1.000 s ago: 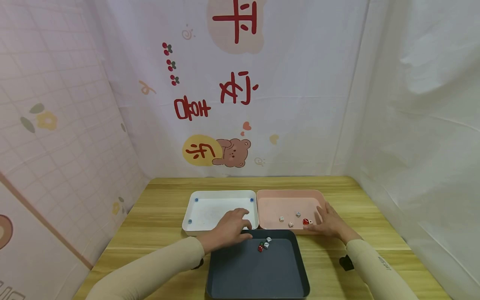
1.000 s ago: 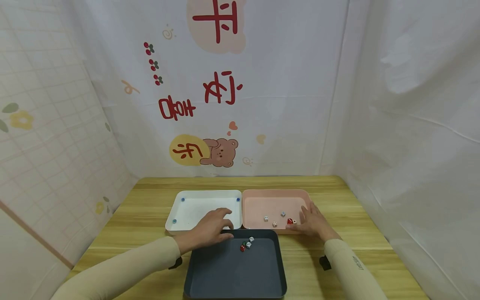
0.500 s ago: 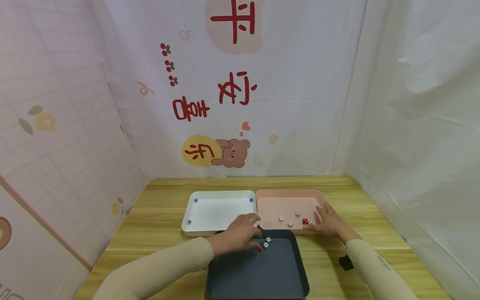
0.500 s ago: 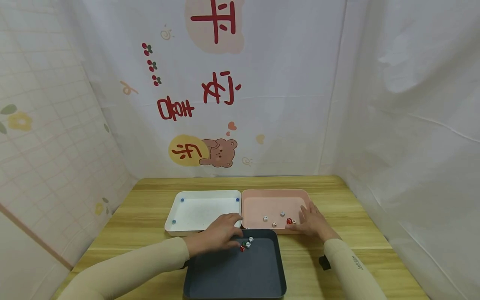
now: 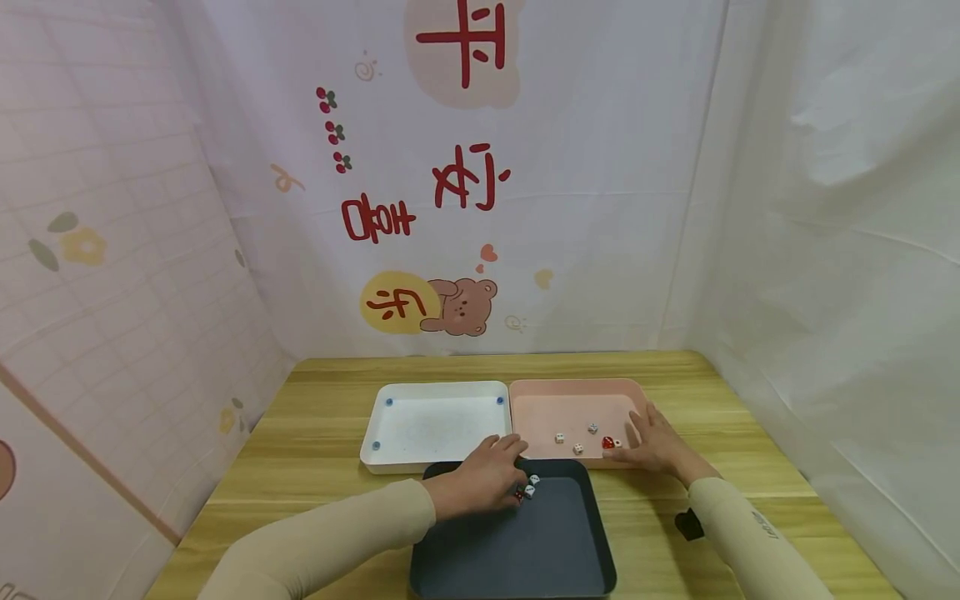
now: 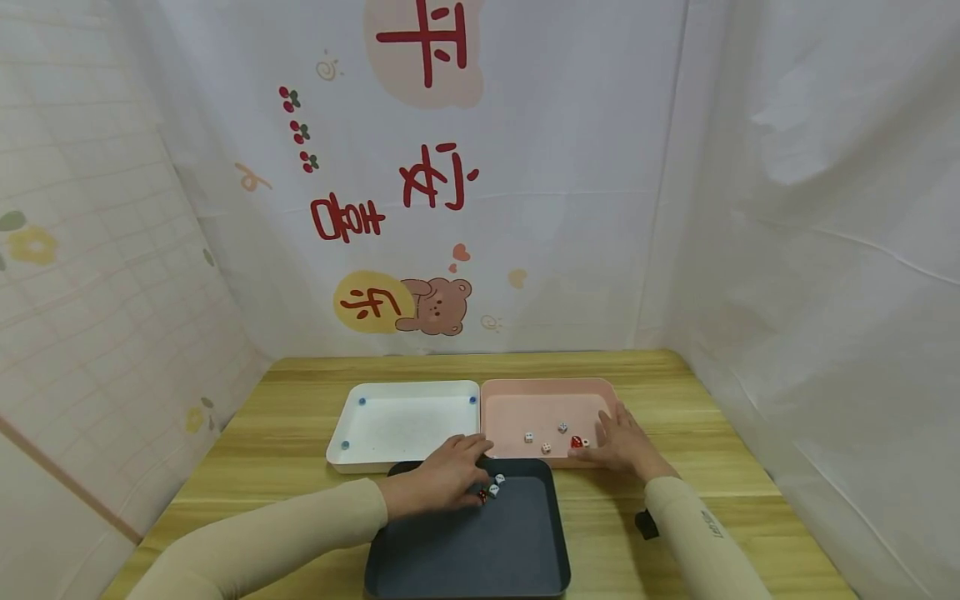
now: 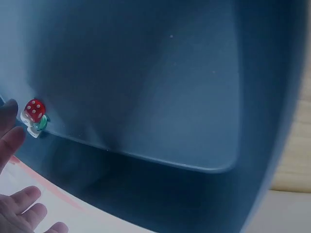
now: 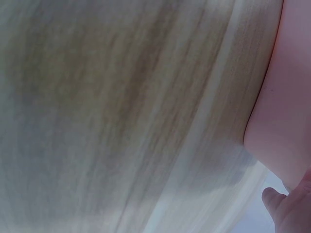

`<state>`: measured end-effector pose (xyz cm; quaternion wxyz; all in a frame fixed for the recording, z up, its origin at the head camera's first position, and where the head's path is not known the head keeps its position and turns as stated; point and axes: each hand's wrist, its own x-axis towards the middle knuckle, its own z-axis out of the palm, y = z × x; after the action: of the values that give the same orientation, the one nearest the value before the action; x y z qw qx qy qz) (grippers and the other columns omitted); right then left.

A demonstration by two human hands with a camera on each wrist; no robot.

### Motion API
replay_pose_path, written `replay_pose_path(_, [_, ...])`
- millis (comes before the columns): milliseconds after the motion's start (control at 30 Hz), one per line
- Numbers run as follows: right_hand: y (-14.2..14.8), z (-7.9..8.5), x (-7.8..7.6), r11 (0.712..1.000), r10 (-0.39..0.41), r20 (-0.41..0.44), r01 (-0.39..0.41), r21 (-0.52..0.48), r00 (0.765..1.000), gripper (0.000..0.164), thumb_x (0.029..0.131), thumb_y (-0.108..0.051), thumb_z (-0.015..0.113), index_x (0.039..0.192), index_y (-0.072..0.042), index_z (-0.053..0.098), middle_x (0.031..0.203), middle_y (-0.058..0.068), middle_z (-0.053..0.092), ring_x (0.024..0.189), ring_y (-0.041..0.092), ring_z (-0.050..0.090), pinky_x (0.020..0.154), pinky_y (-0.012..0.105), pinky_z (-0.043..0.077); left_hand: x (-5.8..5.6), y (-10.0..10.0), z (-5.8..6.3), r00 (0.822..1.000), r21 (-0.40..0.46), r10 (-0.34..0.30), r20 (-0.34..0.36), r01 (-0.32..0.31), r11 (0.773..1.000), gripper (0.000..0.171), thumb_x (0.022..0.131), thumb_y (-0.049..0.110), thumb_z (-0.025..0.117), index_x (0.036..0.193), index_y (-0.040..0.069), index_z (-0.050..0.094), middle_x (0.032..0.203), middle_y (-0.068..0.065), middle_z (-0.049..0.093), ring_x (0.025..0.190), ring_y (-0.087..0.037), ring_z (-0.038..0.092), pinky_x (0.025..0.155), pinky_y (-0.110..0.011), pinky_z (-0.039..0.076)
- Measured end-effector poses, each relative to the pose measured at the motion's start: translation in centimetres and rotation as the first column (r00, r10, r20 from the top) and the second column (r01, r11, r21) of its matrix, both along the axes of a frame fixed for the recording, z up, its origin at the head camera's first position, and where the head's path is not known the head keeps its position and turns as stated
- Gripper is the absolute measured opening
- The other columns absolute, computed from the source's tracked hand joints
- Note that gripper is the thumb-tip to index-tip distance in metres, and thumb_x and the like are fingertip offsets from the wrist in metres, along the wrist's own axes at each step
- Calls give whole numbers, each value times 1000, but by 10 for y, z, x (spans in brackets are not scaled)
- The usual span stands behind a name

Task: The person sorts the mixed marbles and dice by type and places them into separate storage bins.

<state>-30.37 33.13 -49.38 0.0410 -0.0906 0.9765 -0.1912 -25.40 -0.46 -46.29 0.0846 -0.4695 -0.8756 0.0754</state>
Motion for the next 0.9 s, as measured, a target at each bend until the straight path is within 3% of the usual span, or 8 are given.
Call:
replay_pose_path(467, [3,-3,-1,1000,3,5,-3,-20,1000,112,67,-69,61,139,8,24,140,37,4,127,51,6,97,64,13,1,4,-2,1000,-90,18,-6,-19,996,26,73,48,71,95,35,70,131,-8,43,126,-25,30,97,-48,32])
replay_pose_path(733, [2,-1,1,1000,13,-6,-13,-24,1000,110,68,-67,62,139,9,24,140,38,4,127,52,5,97,65,12,1,5,-7,1000,-163,6,-31,-11,987,15,75,48,69,88,39,70,130,-5,43,128,-25,27,99,-47,30])
replay_pose_path(900, [2,-2,1,1000,21,-18,-21,-14,1000,109,69,-67,61,138,9,25,140,38,4,128,51,5,97,64,13,2,4,-4,999,-166,-1,-39,-5,986,17,76,47,68,90,38,70,128,-5,45,128,-25,28,99,-47,30])
